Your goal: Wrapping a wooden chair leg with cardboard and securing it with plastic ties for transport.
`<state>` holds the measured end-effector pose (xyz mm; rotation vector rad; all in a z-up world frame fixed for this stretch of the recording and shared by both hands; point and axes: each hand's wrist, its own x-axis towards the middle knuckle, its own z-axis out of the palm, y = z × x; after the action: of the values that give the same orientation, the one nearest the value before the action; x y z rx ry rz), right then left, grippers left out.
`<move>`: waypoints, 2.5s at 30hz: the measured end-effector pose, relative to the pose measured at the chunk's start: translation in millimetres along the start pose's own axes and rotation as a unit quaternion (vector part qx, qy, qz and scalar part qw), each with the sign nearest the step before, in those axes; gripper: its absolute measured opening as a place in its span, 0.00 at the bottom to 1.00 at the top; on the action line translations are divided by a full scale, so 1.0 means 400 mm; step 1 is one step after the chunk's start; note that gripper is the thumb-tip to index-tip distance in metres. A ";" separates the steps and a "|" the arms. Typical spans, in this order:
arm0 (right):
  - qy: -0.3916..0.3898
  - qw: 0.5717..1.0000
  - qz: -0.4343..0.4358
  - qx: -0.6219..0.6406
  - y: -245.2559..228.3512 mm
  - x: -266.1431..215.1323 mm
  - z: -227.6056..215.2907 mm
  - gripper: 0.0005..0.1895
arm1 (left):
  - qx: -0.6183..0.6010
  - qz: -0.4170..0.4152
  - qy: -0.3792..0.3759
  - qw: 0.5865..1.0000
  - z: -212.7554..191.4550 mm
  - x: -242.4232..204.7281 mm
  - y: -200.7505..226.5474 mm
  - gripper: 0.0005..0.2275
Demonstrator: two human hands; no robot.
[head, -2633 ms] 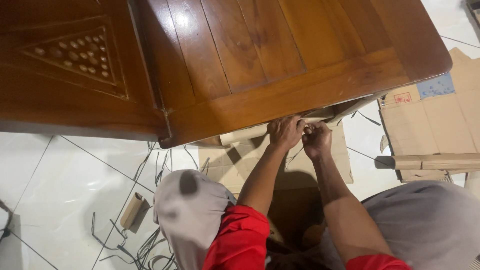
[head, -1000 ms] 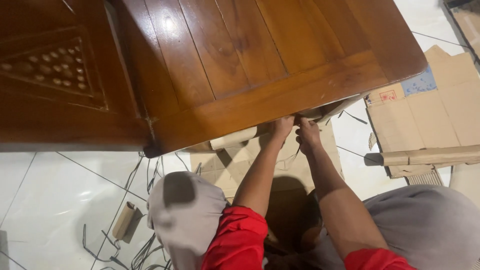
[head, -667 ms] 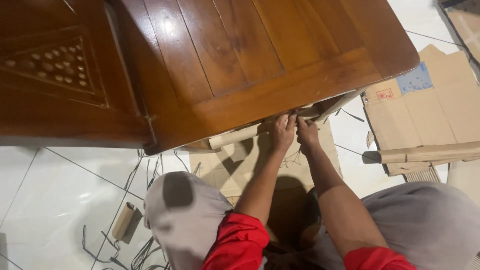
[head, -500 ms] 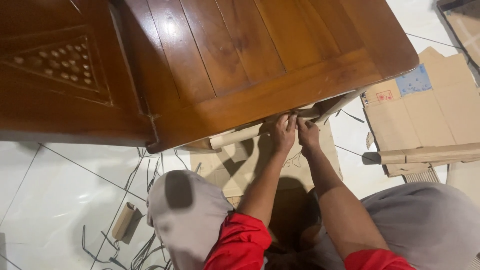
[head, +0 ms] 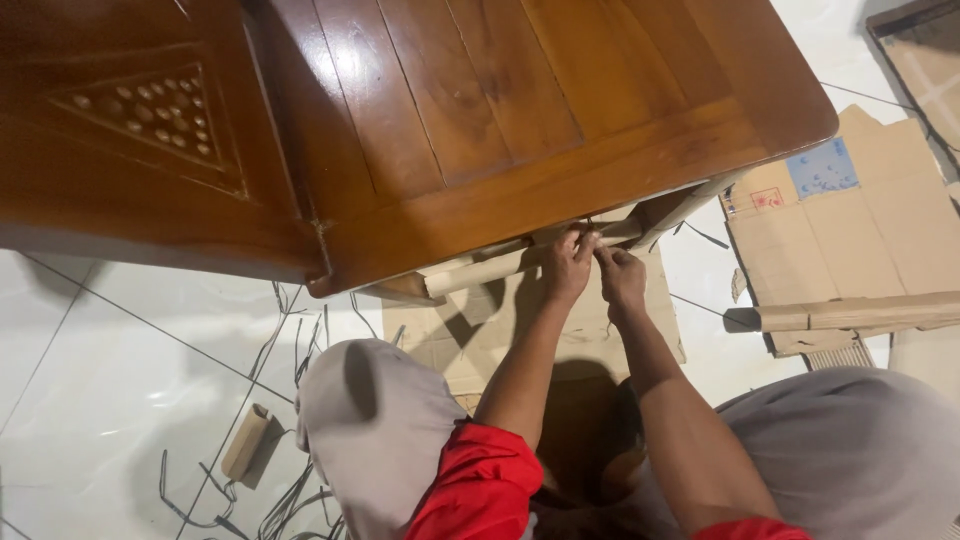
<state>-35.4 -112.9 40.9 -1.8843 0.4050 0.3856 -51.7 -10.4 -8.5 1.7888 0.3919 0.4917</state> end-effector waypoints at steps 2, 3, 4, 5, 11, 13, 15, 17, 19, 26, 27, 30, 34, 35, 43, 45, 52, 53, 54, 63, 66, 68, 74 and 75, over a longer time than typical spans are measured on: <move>0.000 1.000 -0.008 -0.002 -0.009 -0.006 -0.008 0.18 | -0.011 -0.012 -0.005 1.000 -0.022 -0.003 0.050 0.12; -0.001 1.000 -0.015 -0.003 -0.011 -0.012 -0.013 0.16 | -0.019 -0.026 -0.010 0.999 -0.034 -0.008 0.074 0.13; 0.000 1.000 -0.014 -0.004 -0.006 -0.003 -0.022 0.16 | -0.020 -0.026 -0.011 0.999 -0.027 -0.011 0.059 0.13; -0.004 0.998 -0.028 -0.048 -0.004 0.008 -0.028 0.15 | -0.036 -0.015 -0.011 0.999 -0.022 -0.010 0.044 0.12; -0.049 0.975 -0.113 -0.187 -0.179 -0.070 -0.085 0.16 | -0.040 -0.017 -0.027 0.999 -0.013 -0.006 -0.008 0.12; -0.075 0.962 -0.146 -0.216 -0.231 -0.070 -0.094 0.18 | -0.049 -0.038 -0.032 0.998 -0.025 -0.011 0.033 0.12; -0.085 0.976 -0.129 -0.152 -0.234 -0.014 -0.094 0.16 | -0.006 -0.077 -0.041 0.996 -0.051 -0.012 0.148 0.14; -0.090 0.981 -0.105 -0.133 -0.254 -0.008 -0.083 0.17 | -0.010 -0.052 -0.047 0.997 -0.042 -0.005 0.076 0.11; -0.097 0.985 -0.082 -0.114 -0.188 0.070 -0.060 0.19 | -0.014 -0.027 -0.053 0.998 -0.043 -0.004 0.053 0.08; -0.064 0.997 0.018 -0.047 -0.012 0.291 0.014 0.24 | 0.108 0.068 -0.104 0.986 -0.027 -0.002 0.003 0.11; -0.068 0.997 0.027 -0.030 -0.003 0.297 0.020 0.25 | 0.129 0.065 -0.132 0.981 -0.022 -0.008 -0.038 0.11; -0.075 0.996 0.042 0.004 0.006 0.313 0.034 0.26 | 0.173 0.089 -0.131 0.972 -0.100 -0.002 0.232 0.09; -0.078 0.995 0.057 0.037 -0.009 0.270 0.024 0.26 | 0.194 0.071 -0.145 0.968 -0.064 0.004 0.105 0.09; -0.121 0.982 0.029 0.140 -0.031 0.226 0.011 0.23 | 0.193 0.055 -0.151 0.968 -0.058 0.009 0.095 0.06; -0.034 0.911 0.059 0.406 -0.155 -0.061 -0.032 0.14 | 0.129 0.001 -0.158 0.979 -0.024 0.024 0.053 0.08; 0.016 0.899 0.107 0.425 -0.046 -0.013 -0.021 0.13 | 0.125 -0.047 -0.169 0.976 -0.055 0.023 0.118 0.11; -0.039 0.832 0.205 0.515 -0.011 0.025 -0.001 0.07 | 0.096 -0.060 -0.168 0.979 -0.043 0.031 0.104 0.17; -0.068 0.803 0.218 0.551 0.019 0.056 0.004 0.06 | 0.056 -0.080 -0.166 0.981 -0.054 0.028 0.142 0.17; -0.096 0.771 0.230 0.586 0.049 0.087 0.009 0.08 | 0.015 -0.099 -0.163 0.982 -0.065 0.025 0.180 0.17; -0.166 0.769 0.211 0.581 0.017 0.102 0.045 0.25 | 0.074 -0.062 -0.164 0.982 -0.077 0.053 0.168 0.14; -0.119 0.850 0.156 0.489 0.051 0.091 0.037 0.20 | 0.060 -0.063 -0.175 0.981 -0.029 0.050 0.092 0.18; -0.145 0.864 0.115 0.469 0.133 0.107 0.039 0.17 | 0.070 -0.041 -0.160 0.984 -0.034 0.045 0.085 0.15; -0.048 0.976 -0.054 0.207 0.054 -0.025 0.036 0.07 | 0.068 -0.113 -0.165 0.977 -0.070 0.047 0.171 0.22; -0.033 0.981 -0.088 0.171 0.040 -0.038 0.033 0.03 | 0.092 -0.120 -0.159 0.976 -0.046 0.053 0.119 0.22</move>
<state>-57.2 -104.2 30.2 -1.5519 0.2392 0.2415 -42.5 2.8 44.4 1.9275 0.4326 -0.0040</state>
